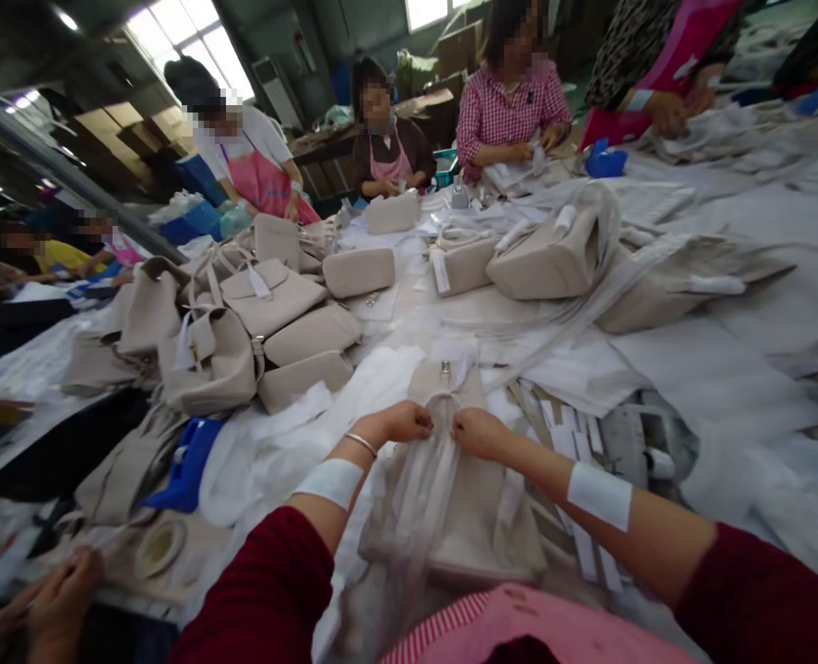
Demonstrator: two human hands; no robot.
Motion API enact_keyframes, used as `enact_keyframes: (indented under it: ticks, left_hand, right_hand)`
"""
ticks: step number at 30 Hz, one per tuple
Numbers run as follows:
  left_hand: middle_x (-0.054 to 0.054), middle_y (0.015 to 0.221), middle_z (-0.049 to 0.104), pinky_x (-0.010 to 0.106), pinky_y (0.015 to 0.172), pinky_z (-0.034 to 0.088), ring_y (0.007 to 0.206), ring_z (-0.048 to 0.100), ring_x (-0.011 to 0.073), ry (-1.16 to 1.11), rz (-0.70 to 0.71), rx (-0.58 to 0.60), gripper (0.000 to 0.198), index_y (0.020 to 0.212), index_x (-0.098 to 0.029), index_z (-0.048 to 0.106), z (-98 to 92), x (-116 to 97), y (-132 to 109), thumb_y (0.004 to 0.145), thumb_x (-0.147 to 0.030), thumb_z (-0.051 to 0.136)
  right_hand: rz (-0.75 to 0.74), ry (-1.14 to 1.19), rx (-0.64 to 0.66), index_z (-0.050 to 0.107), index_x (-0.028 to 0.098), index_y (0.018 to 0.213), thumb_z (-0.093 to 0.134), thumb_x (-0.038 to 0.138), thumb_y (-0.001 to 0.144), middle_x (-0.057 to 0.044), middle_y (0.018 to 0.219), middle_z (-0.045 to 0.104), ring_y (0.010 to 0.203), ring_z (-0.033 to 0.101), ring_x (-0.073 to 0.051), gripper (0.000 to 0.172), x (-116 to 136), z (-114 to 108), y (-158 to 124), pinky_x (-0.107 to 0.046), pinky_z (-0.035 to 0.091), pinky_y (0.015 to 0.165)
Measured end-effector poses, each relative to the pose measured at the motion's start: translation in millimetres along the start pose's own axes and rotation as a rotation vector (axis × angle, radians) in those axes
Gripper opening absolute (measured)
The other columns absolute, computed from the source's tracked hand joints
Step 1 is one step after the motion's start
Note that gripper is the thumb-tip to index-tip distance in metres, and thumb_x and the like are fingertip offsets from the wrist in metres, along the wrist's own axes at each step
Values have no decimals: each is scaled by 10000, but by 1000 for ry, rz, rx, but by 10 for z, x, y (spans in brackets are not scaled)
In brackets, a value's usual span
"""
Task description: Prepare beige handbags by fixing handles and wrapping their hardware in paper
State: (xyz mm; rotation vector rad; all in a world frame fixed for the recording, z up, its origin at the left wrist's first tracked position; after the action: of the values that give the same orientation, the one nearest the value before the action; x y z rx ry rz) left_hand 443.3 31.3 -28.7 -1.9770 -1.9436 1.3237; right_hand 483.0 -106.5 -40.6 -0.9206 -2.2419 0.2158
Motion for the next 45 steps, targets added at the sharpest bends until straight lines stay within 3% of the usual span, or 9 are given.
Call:
enact_keyframes:
  ticks: [9, 18, 23, 27, 31, 34, 37, 41, 45]
  left_hand:
    - [11, 757, 696, 240, 651, 420, 679, 572, 147, 87, -64, -51, 180, 838, -177, 738, 138, 63, 181, 711, -191, 612]
    - [121, 947, 722, 371, 822, 464, 947, 652, 301, 199, -230, -166, 179, 886, -196, 757, 93, 200, 353, 750, -247, 654]
    - [175, 1085, 681, 376, 907, 441, 1082, 607, 303, 178, -321, -269, 210, 957, -155, 730, 160, 146, 424, 832, -249, 590]
    - [151, 1122, 666, 322, 853, 460, 1024, 624, 254, 90, -389, -349, 291, 1054, -157, 678, 162, 166, 287, 838, -337, 607]
    - [156, 1089, 675, 300, 812, 462, 965, 631, 232, 12, -437, -416, 440, 1126, -106, 613, 106, 246, -127, 862, -455, 557]
    - [138, 972, 703, 295, 762, 453, 882, 637, 228, -87, -442, -376, 417, 1009, -102, 661, 163, 263, -477, 849, -470, 547]
    - [75, 737, 680, 287, 676, 424, 736, 609, 207, -224, -407, -291, 321, 789, -123, 697, 289, 197, -656, 798, -421, 577]
    - [0, 591, 576, 257, 599, 379, 629, 529, 153, -305, -376, -322, 237, 670, -135, 674, 330, 96, -584, 753, -341, 591]
    - [-12, 639, 580, 223, 582, 382, 636, 510, 122, -400, -396, -383, 235, 777, -123, 704, 296, 121, -376, 774, -323, 580]
  right_hand:
    - [68, -112, 89, 716, 71, 951, 538, 210, 867, -256, 1024, 696, 996, 662, -350, 241, 42, 86, 150, -410, 496, 825]
    - [78, -182, 106, 695, 114, 991, 508, 156, 887, -237, 1049, 697, 1019, 661, -350, 218, 21, 146, 322, -450, 509, 832]
    - [57, -212, 96, 702, 122, 960, 497, 113, 875, -218, 1042, 705, 1055, 648, -323, 223, 32, 177, 358, -434, 480, 891]
    - [80, -211, 70, 688, 101, 939, 527, 167, 880, -229, 1005, 704, 1015, 659, -328, 184, -15, 117, 306, -421, 480, 863]
    - [123, -166, -39, 629, 120, 1027, 500, 353, 929, -198, 1011, 698, 992, 659, -312, 284, -133, -78, 99, -380, 479, 815]
    - [219, 159, -41, 605, 142, 907, 419, 453, 957, -153, 910, 708, 828, 687, -245, 366, -252, -69, -183, -311, 484, 701]
    - [393, 839, 236, 563, 153, 876, 388, 550, 948, -129, 891, 711, 603, 656, -162, 440, -196, 325, -486, -257, 468, 535]
    - [499, 1539, 543, 573, 140, 957, 393, 552, 955, -123, 892, 711, 664, 677, -157, 450, 299, 772, -657, -277, 543, 621]
    - [533, 1751, 552, 578, 148, 1017, 431, 371, 977, -70, 806, 714, 702, 694, -173, 270, 613, 1008, -554, -357, 576, 731]
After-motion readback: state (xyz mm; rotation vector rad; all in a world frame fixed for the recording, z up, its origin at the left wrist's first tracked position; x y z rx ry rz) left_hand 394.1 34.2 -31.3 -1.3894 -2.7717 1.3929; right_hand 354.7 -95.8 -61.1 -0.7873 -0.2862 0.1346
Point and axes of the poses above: each hand's wrist, its own y-axis towards the middle knuckle, its own z-axis out of the palm, x = y × z, the point moved 7 cm from there along y, towards the middle knuckle
